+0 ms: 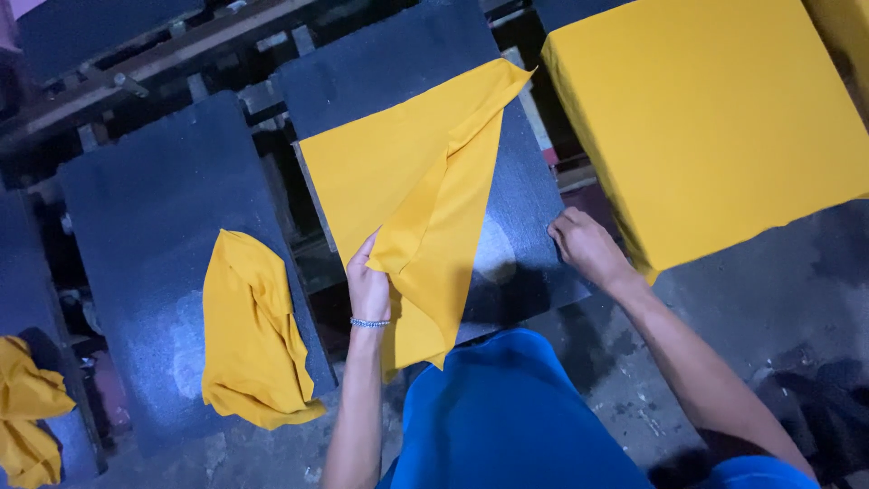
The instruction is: Placing and smoothing fabric pieces onto boards on a production line for screen printing.
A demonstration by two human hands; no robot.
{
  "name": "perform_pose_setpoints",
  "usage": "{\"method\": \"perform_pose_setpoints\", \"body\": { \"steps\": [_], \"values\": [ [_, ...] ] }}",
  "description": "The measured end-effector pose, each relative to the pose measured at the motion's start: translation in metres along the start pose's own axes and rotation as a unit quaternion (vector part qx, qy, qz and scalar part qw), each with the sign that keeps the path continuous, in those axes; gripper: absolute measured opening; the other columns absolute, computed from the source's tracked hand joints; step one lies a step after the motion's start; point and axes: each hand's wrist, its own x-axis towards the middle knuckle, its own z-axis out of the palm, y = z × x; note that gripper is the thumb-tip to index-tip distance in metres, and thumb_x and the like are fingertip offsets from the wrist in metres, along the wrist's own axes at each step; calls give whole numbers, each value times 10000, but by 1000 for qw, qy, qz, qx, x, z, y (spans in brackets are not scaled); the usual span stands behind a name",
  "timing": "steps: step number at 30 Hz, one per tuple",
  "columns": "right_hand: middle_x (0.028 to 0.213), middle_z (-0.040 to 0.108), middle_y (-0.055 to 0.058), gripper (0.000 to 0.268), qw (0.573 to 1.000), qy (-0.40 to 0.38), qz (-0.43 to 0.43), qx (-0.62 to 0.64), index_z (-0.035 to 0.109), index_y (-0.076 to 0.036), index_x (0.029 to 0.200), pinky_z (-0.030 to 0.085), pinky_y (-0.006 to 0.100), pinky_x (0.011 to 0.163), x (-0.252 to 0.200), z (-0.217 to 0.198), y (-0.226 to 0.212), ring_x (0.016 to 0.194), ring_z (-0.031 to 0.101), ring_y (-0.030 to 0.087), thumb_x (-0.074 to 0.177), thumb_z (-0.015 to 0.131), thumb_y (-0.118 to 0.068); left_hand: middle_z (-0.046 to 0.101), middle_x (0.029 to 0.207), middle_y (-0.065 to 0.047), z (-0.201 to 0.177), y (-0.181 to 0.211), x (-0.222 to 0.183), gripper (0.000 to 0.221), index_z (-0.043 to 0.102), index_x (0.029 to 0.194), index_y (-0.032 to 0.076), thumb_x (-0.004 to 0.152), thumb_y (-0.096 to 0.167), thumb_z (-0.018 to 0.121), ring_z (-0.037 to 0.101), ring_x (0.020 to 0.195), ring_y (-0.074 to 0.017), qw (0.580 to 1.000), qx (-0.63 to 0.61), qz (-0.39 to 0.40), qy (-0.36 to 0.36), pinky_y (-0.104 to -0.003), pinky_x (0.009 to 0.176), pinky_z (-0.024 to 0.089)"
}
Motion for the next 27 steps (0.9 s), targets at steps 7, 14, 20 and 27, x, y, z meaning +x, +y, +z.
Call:
{"method": "perform_pose_setpoints", "body": {
  "steps": [7, 14, 20, 27],
  "values": [
    [907, 639, 73, 221, 999, -10, 34, 12, 693, -121, 1058, 576, 353, 787, 4, -17, -10, 909, 704, 256, 1071, 518, -255, 716, 1224, -155, 1, 2, -3, 288, 704, 1293, 50, 1038, 101, 580, 684, 1096, -234, 1000, -2, -3, 12, -431, 961, 586],
    [836, 535, 28, 175, 968, 2, -108, -226, 594, -123, 920, 528, 339, 644, 20, 36, 15, 762, 631, 216, 958, 425, -146, 706, 1240, -178, 14, 5, -13, 320, 675, 1319, 21, 1022, 55, 561, 670, 1123, -247, 1000, -29, -1, 2, -429, 962, 586],
    [821, 596, 186, 232, 995, -28, 88, -44, 602, 7, 969, 584, 503, 668, 5, -41, -32, 777, 701, 402, 1007, 411, -120, 675, 1320, -204, 37, 31, -53, 353, 659, 1352, 22, 1029, 92, 534, 640, 1232, -268, 997, 59, -3, -43, -433, 1052, 533],
    [755, 711, 202, 552, 882, 69, 363, 292, 666, -58, 824, 499, 527, 827, -18, -130, -16, 932, 711, 443, 1137, 448, -456, 653, 1366, -121, 143, -138, -111, 443, 613, 1420, 115, 988, 175, 540, 651, 1175, -302, 882, 310, 319, -156, -443, 1014, 493]
  ]
}}
